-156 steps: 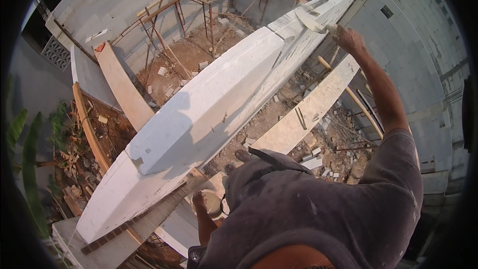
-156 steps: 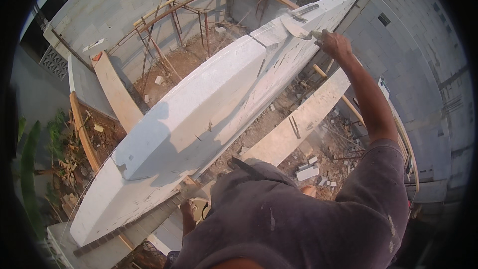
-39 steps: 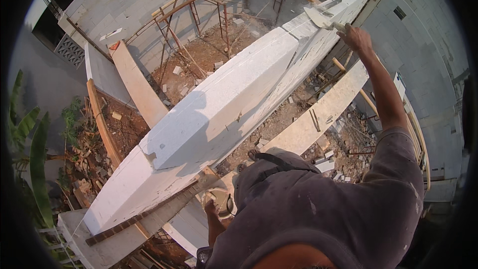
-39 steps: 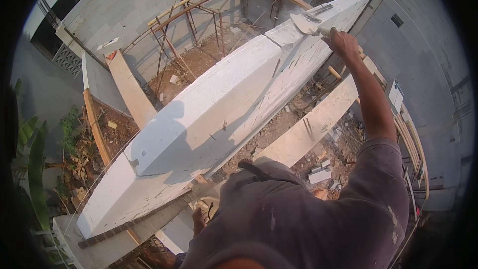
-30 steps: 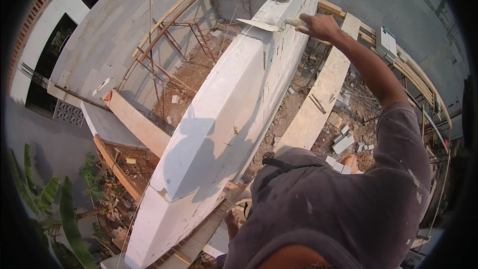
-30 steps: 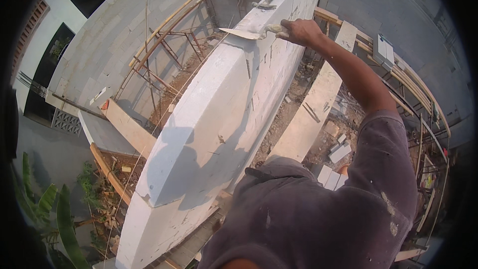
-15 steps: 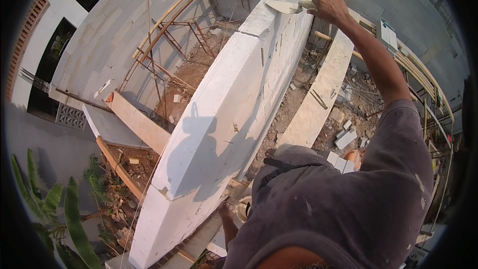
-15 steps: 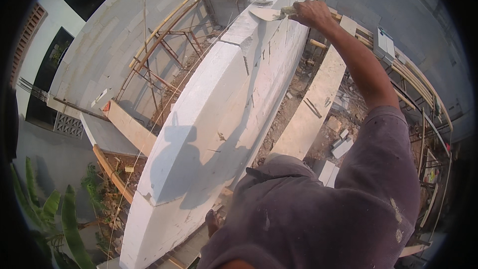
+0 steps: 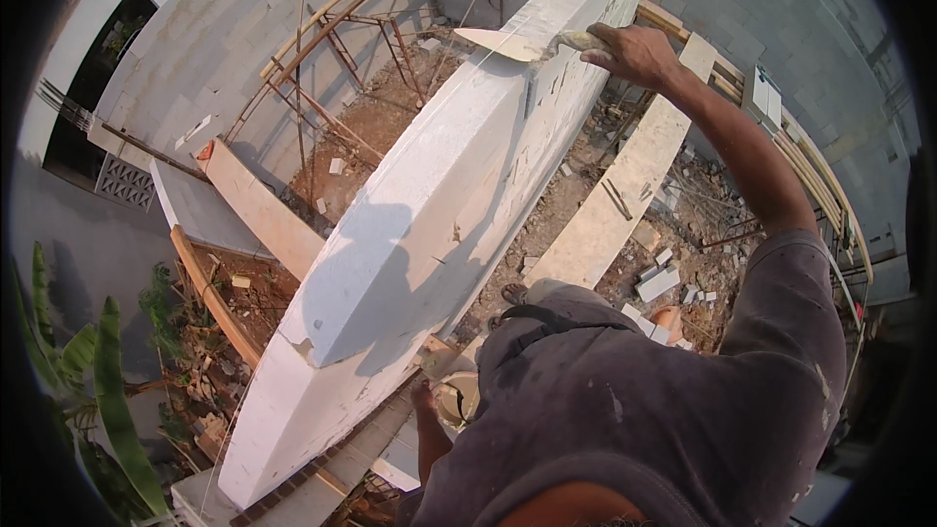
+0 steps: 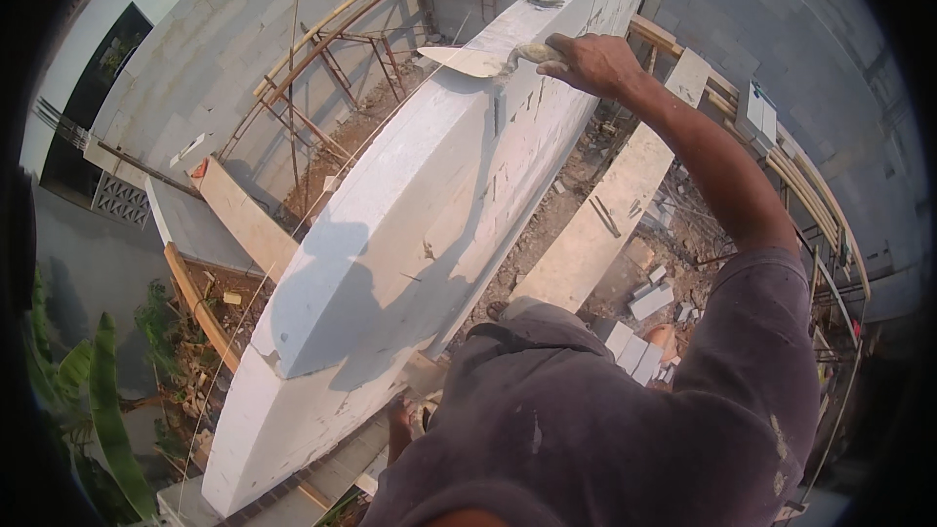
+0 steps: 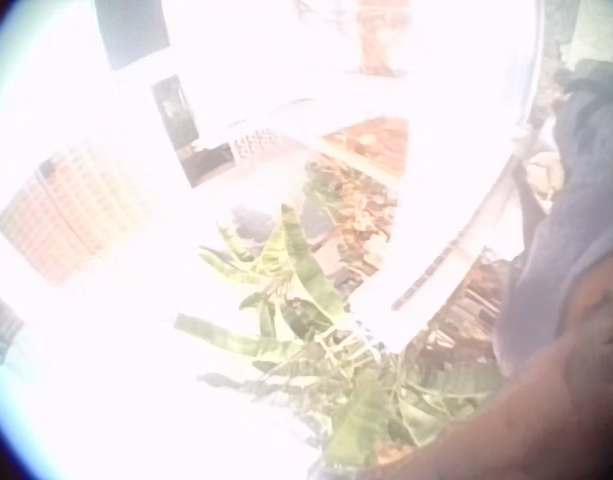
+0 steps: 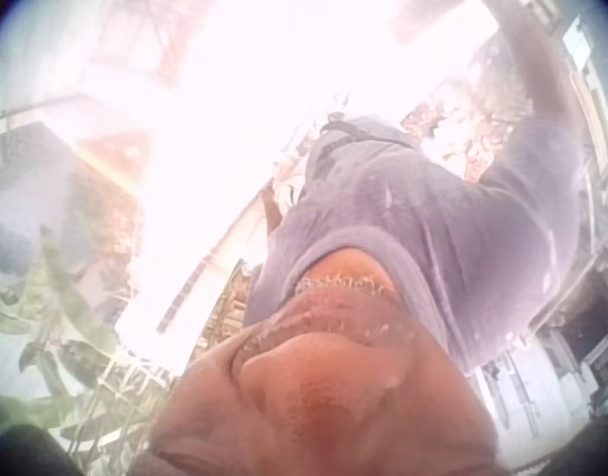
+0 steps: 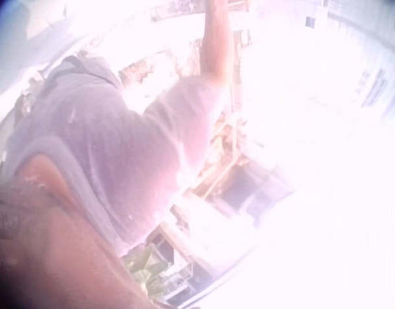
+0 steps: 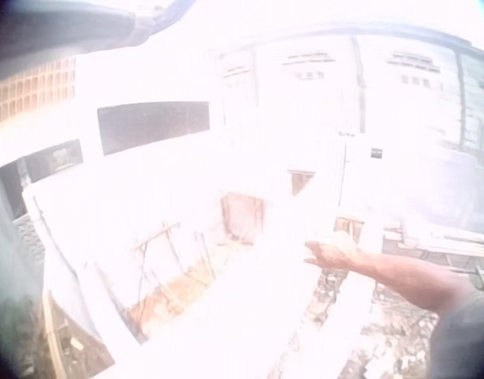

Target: The person applies cement to a curved wall using a trowel, then cuts a white tile with a hand saw and hammers it into place on the wall. The person continues to apply cement to the wall surface.

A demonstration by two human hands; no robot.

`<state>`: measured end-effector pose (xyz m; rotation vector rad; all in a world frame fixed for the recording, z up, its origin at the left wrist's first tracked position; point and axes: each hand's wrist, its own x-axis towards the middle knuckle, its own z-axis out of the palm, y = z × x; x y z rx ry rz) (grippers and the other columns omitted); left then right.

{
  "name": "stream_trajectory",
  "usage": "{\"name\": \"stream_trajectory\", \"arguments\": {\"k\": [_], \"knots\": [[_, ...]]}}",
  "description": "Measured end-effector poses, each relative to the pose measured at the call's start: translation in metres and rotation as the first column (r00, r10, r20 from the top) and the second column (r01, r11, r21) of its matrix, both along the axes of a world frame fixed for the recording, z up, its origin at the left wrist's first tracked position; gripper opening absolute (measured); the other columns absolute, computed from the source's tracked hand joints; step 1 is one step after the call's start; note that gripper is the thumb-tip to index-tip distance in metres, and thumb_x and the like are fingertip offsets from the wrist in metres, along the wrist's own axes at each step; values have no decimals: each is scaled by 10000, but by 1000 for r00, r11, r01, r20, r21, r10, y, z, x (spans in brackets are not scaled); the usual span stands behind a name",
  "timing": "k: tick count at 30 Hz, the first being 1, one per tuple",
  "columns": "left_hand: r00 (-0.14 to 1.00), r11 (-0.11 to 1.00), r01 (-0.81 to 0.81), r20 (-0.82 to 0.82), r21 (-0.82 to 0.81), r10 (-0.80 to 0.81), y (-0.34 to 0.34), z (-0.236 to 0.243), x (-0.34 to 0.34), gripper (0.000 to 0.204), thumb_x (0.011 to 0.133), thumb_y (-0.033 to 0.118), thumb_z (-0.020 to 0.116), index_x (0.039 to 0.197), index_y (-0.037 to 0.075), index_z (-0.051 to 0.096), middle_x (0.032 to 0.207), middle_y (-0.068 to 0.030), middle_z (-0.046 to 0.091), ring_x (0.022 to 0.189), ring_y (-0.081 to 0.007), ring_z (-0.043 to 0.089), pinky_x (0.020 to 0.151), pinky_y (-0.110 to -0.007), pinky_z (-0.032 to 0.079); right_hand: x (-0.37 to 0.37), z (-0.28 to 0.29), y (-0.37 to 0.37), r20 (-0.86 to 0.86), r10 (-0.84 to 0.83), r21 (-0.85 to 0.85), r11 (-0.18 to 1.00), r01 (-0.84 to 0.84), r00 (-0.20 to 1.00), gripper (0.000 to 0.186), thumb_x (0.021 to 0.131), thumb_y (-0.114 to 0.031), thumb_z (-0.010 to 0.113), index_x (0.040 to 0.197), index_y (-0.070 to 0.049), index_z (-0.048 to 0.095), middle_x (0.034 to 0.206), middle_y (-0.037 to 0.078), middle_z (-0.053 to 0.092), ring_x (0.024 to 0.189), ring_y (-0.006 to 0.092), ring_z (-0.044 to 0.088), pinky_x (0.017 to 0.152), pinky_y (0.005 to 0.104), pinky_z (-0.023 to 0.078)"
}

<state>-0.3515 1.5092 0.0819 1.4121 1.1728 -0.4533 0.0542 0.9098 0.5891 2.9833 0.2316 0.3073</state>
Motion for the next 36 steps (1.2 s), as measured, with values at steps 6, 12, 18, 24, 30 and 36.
{"name": "stream_trajectory", "arguments": {"k": [6, 12, 18, 24, 30, 36], "knots": [[998, 997, -58, -42, -43, 56, -8, 5, -1, 301, 987, 219, 571, 1236, 51, 589, 1104, -102, 631, 824, -227, 676, 569, -337, 511, -11, -19, -15, -45, -105, -62, 993, 102, 993, 540, 938, -606, 567, 1275, -186, 605, 922, 140, 735, 845, 335, 722, 695, 463, 569], [997, 990, -63, -60, -124, 56, 4, -43, -29, 261, 983, 252, 613, 1166, 66, 619, 1018, -87, 670, 729, -197, 673, 529, -325, 480, -20, -16, 11, 15, 128, -43, 991, -127, 992, 504, 920, -580, 616, 1216, -175, 663, 947, 135, 748, 872, 322, 725, 728, 456, 561], [999, 998, -39, -30, -47, 38, 0, -33, -20, 242, 977, 251, 609, 1146, 81, 637, 927, -36, 641, 690, -190, 666, 496, -304, 438, 10, 11, -73, 34, -338, -8, 941, 339, 940, 513, 912, -601, 604, 1228, -202, 672, 938, 113, 750, 893, 297, 722, 717, 455, 556], [993, 993, -64, -108, -98, 53, -5, -21, -20, 413, 991, 270, 574, 1347, 66, 522, 1163, -109, 617, 931, -251, 670, 654, -361, 532, -78, -55, -53, 187, -406, 315, 887, 337, 895, 597, 903, -695, 533, 1181, -189, 686, 875, 123, 738, 829, 343, 716, 704, 471, 541], [934, 939, 343, 89, 41, -345, -36, -6, 23, 433, 963, 253, 612, 1296, -21, 570, 1136, -138, 657, 920, -248, 646, 786, -373, 527, -191, -218, -47, -442, -452, 823, 139, 551, 775, 603, 951, -619, 525, 1084, -41, 633, 802, 135, 695, 701, 275, 706, 615, 412, 538], [553, 626, 735, 302, 262, -776, -213, 142, 215, 481, 945, 283, 643, 1305, -30, 579, 1177, -161, 673, 1105, -254, 643, 950, -381, 491, -257, -328, -102, -809, -228, 578, -144, 803, 541, 664, 940, -568, 609, 965, 93, 665, 814, 146, 676, 633, 221, 643, 548, 357, 525]]}}
